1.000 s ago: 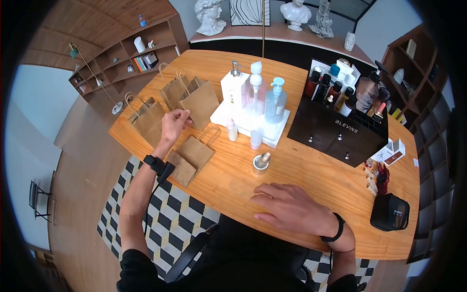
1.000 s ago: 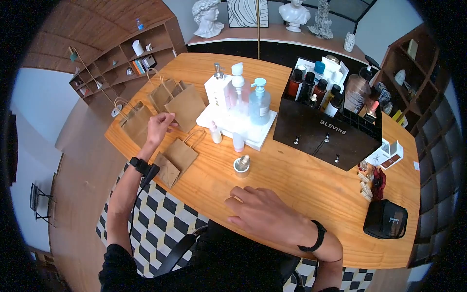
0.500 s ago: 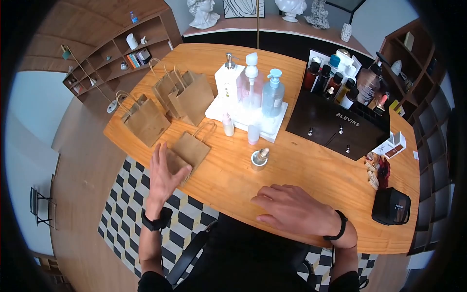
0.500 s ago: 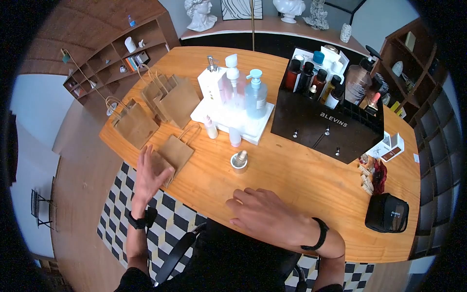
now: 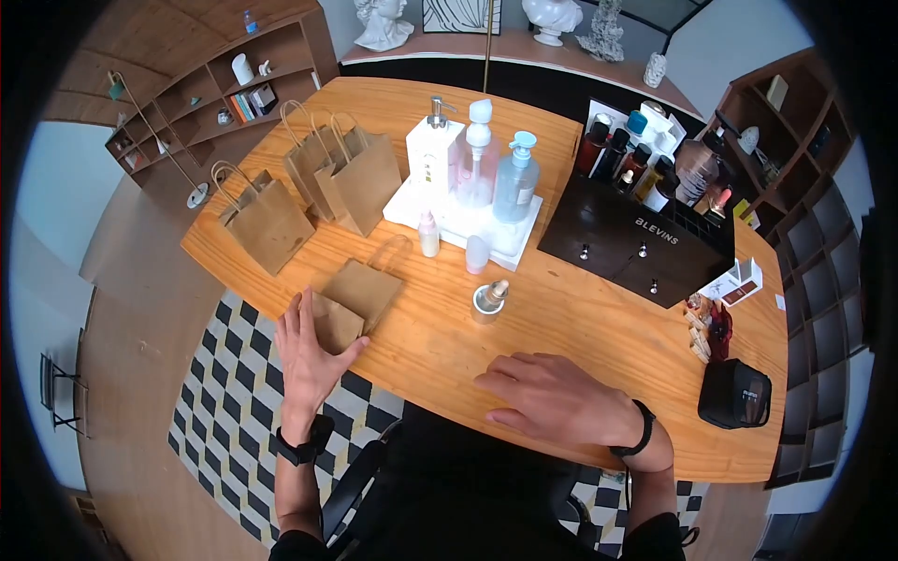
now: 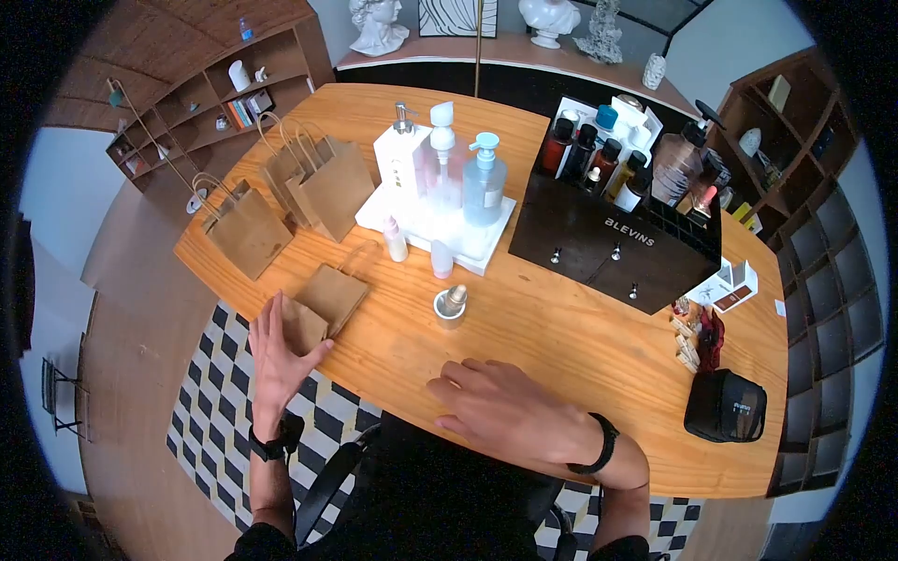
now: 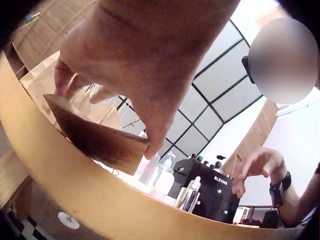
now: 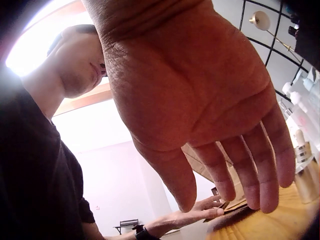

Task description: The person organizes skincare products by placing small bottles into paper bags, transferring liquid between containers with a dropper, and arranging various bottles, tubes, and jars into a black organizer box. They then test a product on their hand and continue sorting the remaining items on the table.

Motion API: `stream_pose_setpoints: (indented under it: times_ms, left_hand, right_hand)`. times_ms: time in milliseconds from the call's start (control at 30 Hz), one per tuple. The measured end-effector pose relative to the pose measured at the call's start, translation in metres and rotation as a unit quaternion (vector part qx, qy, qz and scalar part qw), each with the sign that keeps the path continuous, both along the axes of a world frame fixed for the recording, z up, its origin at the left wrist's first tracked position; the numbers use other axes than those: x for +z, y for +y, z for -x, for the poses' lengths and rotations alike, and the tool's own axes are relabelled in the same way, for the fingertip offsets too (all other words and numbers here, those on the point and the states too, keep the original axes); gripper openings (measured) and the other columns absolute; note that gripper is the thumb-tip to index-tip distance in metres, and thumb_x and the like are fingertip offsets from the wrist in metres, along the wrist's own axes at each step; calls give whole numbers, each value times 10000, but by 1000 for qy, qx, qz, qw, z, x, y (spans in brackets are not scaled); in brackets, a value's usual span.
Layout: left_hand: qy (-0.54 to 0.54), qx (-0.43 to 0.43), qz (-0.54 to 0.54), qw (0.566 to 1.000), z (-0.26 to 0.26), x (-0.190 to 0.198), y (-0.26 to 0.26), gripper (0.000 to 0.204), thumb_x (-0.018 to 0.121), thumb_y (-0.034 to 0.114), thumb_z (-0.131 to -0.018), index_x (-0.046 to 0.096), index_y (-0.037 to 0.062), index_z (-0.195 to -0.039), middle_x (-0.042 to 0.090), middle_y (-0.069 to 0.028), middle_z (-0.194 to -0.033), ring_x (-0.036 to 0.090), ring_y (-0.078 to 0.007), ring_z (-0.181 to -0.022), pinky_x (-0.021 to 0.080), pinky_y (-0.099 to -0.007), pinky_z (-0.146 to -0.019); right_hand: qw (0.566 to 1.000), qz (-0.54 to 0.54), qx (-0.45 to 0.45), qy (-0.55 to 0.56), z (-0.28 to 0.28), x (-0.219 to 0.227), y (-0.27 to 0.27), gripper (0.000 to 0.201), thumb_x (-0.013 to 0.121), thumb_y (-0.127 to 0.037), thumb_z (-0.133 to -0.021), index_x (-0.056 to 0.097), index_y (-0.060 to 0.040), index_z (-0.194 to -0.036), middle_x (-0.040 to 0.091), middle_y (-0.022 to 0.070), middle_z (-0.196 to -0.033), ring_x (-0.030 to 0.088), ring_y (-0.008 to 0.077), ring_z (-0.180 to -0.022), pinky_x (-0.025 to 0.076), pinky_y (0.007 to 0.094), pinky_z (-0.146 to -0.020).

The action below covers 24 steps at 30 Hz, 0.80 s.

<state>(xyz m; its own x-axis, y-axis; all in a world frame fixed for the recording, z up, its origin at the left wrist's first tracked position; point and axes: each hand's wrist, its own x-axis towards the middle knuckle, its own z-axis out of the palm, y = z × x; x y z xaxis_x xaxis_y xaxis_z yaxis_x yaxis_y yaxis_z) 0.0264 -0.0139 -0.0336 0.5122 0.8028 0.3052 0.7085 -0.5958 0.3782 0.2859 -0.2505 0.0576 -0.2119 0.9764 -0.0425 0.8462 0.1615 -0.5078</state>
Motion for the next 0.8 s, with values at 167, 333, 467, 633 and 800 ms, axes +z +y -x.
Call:
stream_pose_setpoints:
  times_ms: [167, 333, 467, 633, 800]
  left_hand:
    - [-5, -2, -11, 1000, 2, -9, 5, 1169, 967, 399, -718, 350, 11, -1631, 422, -267, -1598, 377, -448, -1484, 334, -536, -1237]
    - [20, -21, -59, 998, 0, -14, 2, 1196, 961, 422, -732, 310, 21, -1652, 356, -296, -1650, 305, -459, -1552, 286, -551, -1271]
    - [32, 4, -22, 999, -1, -18, 9, 1188, 955, 416, -753, 293, 16, -1655, 307, -325, -1667, 277, -475, -1569, 260, -560, -1285]
    - [-30, -41, -43, 998, -10, -10, -5, 958, 905, 269, -834, 390, 15, -1601, 350, -300, -1657, 325, -468, -1550, 299, -544, -1269]
    - [-86, -114, -44, 989, -29, 13, -34, 619, 845, 139, -880, 611, 28, -1443, 461, -223, -1617, 449, -423, -1493, 391, -508, -1226]
  right_hand:
    - [1000, -8, 0, -5, 1, 2, -1, 266, 668, -267, -1041, 632, -18, -1124, 622, 149, -1064, 654, 364, -996, 536, 467, -869]
    - [1000, -29, 4, -8, -1, 3, -6, 273, 682, -270, -1030, 626, -14, -1105, 613, 137, -1050, 645, 345, -990, 530, 448, -869]
    - [999, -50, 16, -8, -3, -5, -8, 356, 681, -304, -1033, 633, -12, -1231, 617, 140, -1071, 655, 345, -965, 549, 448, -842]
    - [999, -46, 7, -7, -9, 9, -10, 291, 672, -289, -1030, 628, -7, -1087, 615, 145, -1020, 656, 341, -996, 537, 465, -850]
    - [991, -67, -108, -46, -42, 7, -3, 320, 720, -281, -996, 677, -18, -1172, 691, 147, -1082, 697, 328, -1027, 557, 441, -843]
